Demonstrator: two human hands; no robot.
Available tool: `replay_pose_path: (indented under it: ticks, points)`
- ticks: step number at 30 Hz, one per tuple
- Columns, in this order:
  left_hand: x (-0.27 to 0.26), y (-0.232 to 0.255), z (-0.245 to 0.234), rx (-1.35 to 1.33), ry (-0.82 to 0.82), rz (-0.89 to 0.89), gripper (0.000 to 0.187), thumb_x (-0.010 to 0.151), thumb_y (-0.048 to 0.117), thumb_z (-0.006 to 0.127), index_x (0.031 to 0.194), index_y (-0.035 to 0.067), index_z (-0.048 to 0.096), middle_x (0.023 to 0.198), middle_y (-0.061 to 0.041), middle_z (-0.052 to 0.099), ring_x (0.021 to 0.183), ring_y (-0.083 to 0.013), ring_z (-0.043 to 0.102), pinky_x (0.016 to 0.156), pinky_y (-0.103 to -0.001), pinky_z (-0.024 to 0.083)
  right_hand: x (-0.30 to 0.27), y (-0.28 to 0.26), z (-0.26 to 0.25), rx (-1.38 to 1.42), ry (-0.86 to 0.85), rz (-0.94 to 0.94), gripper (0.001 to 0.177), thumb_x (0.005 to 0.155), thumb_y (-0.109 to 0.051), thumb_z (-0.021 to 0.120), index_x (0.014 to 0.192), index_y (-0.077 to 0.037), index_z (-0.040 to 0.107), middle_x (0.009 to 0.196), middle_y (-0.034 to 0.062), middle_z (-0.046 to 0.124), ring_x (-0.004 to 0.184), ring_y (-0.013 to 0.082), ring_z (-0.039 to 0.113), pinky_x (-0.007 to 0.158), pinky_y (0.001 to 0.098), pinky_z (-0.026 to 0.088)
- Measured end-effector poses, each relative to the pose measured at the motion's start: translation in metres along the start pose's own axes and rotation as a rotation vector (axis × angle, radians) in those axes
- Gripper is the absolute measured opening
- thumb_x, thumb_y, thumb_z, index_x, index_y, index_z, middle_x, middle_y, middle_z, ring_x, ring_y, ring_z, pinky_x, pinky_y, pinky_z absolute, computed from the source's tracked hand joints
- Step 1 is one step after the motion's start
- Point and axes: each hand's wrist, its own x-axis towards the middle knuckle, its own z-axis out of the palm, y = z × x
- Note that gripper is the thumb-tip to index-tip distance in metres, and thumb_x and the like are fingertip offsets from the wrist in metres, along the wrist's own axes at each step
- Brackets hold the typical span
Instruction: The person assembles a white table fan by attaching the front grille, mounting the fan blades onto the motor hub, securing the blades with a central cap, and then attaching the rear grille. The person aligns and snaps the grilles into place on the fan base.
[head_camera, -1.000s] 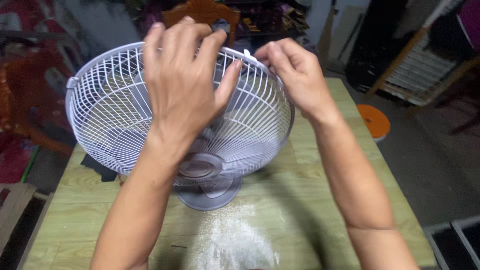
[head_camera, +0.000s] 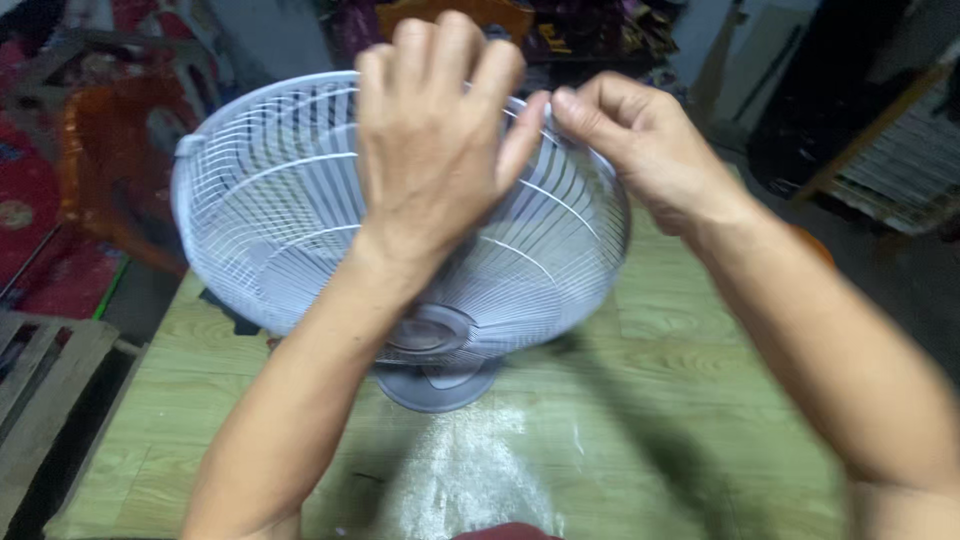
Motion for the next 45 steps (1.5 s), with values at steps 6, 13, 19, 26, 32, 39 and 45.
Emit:
replay_pose_path:
  ticks: [6, 13, 19, 26, 32, 39, 45]
  points:
    - [-0.014, 0.015, 0.0, -0.045, -0.12, 0.128, 0.039, 0.098, 0.032, 0.071, 0.121, 0.002, 0.066, 0.126, -0.016, 0.058, 0.136, -0.0322, 0.049, 0.119, -0.058, 0.028, -0.039, 0.106, -0.026, 0.502, 0.201, -0.224, 0.03, 0.111, -0.038, 0.059, 0.116, -0.009, 0.062, 0.103, 0.0027, 0.064, 0.091, 0.0126, 0.061, 0.082, 0.031, 0.051]
    - [-0.029, 0.038, 0.027, -0.053, -0.193, 0.113, 0.05, 0.104, 0.037, 0.067, 0.137, -0.001, 0.064, 0.152, -0.027, 0.051, 0.152, -0.0377, 0.037, 0.125, -0.065, 0.014, -0.097, 0.24, 0.036, 0.923, 0.207, 0.136, 0.03, 0.106, -0.03, 0.052, 0.122, -0.007, 0.061, 0.122, 0.0068, 0.065, 0.112, 0.0191, 0.061, 0.097, 0.041, 0.053]
    - [-0.029, 0.062, 0.044, 0.053, -0.212, 0.198, 0.047, 0.099, 0.044, 0.07, 0.119, 0.001, 0.068, 0.128, -0.019, 0.058, 0.143, -0.0349, 0.047, 0.126, -0.061, 0.015, -0.101, 0.271, 0.04, 1.09, 0.024, 0.102, 0.029, 0.109, -0.022, 0.059, 0.131, -0.004, 0.058, 0.132, 0.0098, 0.064, 0.123, 0.0226, 0.058, 0.109, 0.0447, 0.047]
    - [-0.011, 0.083, 0.061, 0.091, -0.262, 0.241, 0.043, 0.091, 0.05, 0.074, 0.095, 0.007, 0.071, 0.099, -0.009, 0.058, 0.099, -0.0268, 0.057, 0.103, -0.047, 0.041, -0.106, 0.282, 0.046, 1.205, -0.045, 0.186, 0.044, 0.102, -0.026, 0.063, 0.141, -0.007, 0.054, 0.139, 0.0049, 0.062, 0.132, 0.0199, 0.053, 0.115, 0.0438, 0.042]
    - [-0.017, 0.095, 0.058, 0.282, -0.384, 0.472, 0.059, 0.08, 0.067, 0.06, 0.089, 0.01, 0.071, 0.09, -0.006, 0.06, 0.093, -0.0209, 0.055, 0.09, -0.04, 0.043, -0.108, 0.281, 0.047, 1.217, -0.121, 0.217, 0.053, 0.098, -0.023, 0.07, 0.147, -0.014, 0.052, 0.137, 0.0038, 0.061, 0.13, 0.0235, 0.05, 0.11, 0.0488, 0.04]
    - [-0.018, 0.099, 0.06, 0.152, -0.418, 0.488, 0.029, 0.085, 0.04, 0.06, 0.081, 0.013, 0.069, 0.091, -0.003, 0.058, 0.095, -0.0206, 0.054, 0.087, -0.037, 0.042, -0.111, 0.283, 0.041, 1.204, -0.202, 0.258, 0.057, 0.097, -0.024, 0.07, 0.147, -0.01, 0.049, 0.145, 0.0055, 0.057, 0.137, 0.0258, 0.05, 0.113, 0.0539, 0.042]
    - [-0.017, 0.096, 0.062, 0.083, -0.349, 0.454, 0.018, 0.085, 0.029, 0.063, 0.08, 0.014, 0.069, 0.093, -0.003, 0.057, 0.098, -0.0213, 0.052, 0.088, -0.038, 0.042, -0.111, 0.287, 0.044, 1.176, -0.213, 0.2, 0.056, 0.102, -0.028, 0.065, 0.15, -0.007, 0.047, 0.149, 0.0083, 0.054, 0.139, 0.0265, 0.048, 0.115, 0.0513, 0.039]
